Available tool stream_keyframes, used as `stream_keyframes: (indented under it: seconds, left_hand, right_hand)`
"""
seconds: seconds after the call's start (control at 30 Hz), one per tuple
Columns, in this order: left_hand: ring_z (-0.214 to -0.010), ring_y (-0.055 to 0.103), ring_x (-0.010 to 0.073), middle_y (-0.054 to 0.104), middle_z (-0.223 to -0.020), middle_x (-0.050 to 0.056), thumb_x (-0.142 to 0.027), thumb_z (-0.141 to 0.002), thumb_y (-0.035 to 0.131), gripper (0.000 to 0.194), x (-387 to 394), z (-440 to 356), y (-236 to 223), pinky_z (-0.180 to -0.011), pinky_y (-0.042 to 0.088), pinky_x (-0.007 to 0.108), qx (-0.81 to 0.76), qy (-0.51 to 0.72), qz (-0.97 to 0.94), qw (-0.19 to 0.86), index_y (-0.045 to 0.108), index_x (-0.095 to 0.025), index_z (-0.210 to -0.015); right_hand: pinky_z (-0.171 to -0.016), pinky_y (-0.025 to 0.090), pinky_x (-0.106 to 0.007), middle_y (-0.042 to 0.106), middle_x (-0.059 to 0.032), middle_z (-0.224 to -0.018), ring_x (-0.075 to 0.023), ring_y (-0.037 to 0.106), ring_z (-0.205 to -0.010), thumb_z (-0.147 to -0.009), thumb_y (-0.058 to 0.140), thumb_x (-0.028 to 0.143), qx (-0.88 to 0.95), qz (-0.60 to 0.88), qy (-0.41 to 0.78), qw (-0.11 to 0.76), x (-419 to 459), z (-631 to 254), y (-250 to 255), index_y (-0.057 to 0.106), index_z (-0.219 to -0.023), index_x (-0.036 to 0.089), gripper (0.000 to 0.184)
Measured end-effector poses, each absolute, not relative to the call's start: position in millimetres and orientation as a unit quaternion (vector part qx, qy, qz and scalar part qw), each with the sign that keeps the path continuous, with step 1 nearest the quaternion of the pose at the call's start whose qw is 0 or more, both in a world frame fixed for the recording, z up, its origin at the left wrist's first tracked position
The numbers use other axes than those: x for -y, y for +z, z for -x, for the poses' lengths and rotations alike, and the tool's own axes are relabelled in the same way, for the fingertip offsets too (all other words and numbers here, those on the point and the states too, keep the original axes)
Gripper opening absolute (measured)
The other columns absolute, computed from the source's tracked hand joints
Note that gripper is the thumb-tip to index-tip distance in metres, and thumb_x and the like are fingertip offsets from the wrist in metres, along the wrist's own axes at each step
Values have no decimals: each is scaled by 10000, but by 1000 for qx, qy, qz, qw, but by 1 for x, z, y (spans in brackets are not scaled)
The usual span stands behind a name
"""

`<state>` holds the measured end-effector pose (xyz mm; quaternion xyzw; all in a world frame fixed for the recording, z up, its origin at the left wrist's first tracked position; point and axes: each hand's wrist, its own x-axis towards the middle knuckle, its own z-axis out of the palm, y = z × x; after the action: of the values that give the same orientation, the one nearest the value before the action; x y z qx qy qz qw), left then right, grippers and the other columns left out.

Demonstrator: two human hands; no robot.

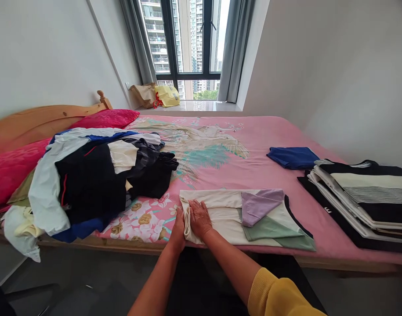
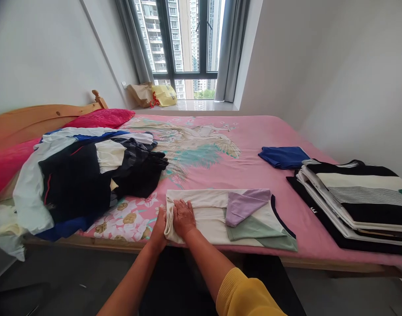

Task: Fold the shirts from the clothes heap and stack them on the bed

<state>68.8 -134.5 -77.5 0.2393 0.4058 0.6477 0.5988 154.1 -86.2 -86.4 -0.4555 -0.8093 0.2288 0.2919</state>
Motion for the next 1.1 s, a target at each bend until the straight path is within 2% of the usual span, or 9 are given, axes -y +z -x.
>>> stream_keyframes:
  seconds: [0.1, 0.2, 0.47, 0.57, 0.7, 0.87, 1.0, 1.1]
  left_hand:
    - [-1283, 397, 237, 588, -1234, 79, -670, -820, 243, 691, 130, -68, -83, -1113, 238, 426, -330, 680, -155, 637, 508, -198, -1250]
    - [-1289, 386, 248, 581, -1236, 75, -701, -797, 176, 746, 122, -57, -99, -1101, 247, 449, -295, 707, -102, 635, 472, -213, -1276]
    - [-1307, 344, 278, 525, -1291, 110, -694, -805, 231, 737, 112, -40, -121, -1104, 207, 454, -192, 690, -99, 691, 492, -167, -1249]
    - [-1322, 321, 276, 509, -1313, 105, -721, -783, 254, 763, 111, -36, -130, -1108, 174, 479, -146, 696, -123, 692, 446, -188, -1294]
    - [-1315, 333, 284, 505, -1321, 113, -729, -769, 280, 790, 109, -33, -139, -1098, 178, 522, -113, 696, -139, 695, 383, -201, -1347]
    - [-1330, 307, 282, 526, -1304, 101, -759, -743, 266, 829, 110, -45, -123, -1093, 207, 516, -198, 706, -171, 658, 387, -214, -1357]
    - [-1323, 323, 275, 543, -1289, 81, -772, -731, 262, 816, 107, -63, -93, -1083, 259, 492, -282, 704, -178, 627, 437, -244, -1328]
    - [-1296, 375, 258, 573, -1255, 72, -723, -770, 285, 729, 100, -87, -57, -1079, 300, 446, -328, 715, -144, 600, 491, -249, -1286]
  right_hand:
    - [-1110, 115, -392, 510, -45, -1316, -160, 347, -1294, -953, 255, 297, 815, 451, 222, 288, 87, -155, -86, 462, -1306, 184, 424]
    - [-1112, 102, -405, 496, -35, -1330, -166, 327, -1305, -955, 257, 325, 826, 443, 208, 279, 88, -155, -87, 457, -1309, 193, 427]
    - [-1117, 60, -425, 398, -50, -1408, -185, 255, -1341, -950, 242, 397, 842, 447, 170, 250, 90, -153, -87, 378, -1365, 178, 489]
    - [-1118, 76, -418, 355, -68, -1433, -187, 225, -1353, -947, 229, 423, 841, 455, 165, 241, 88, -153, -86, 332, -1391, 156, 528]
    - [-1117, 87, -434, 369, -57, -1426, -188, 223, -1354, -948, 212, 438, 843, 454, 165, 237, 87, -154, -83, 344, -1383, 181, 523]
    - [-1117, 94, -454, 392, -59, -1412, -193, 245, -1348, -946, 234, 432, 839, 446, 184, 252, 87, -157, -78, 351, -1380, 190, 510]
    - [-1121, 115, -447, 424, -54, -1389, -187, 296, -1328, -944, 283, 394, 814, 435, 233, 306, 86, -159, -75, 369, -1370, 210, 473]
    - [-1103, 227, -386, 437, -56, -1379, -153, 359, -1292, -956, 245, 330, 752, 443, 308, 378, 84, -166, -63, 376, -1367, 198, 451]
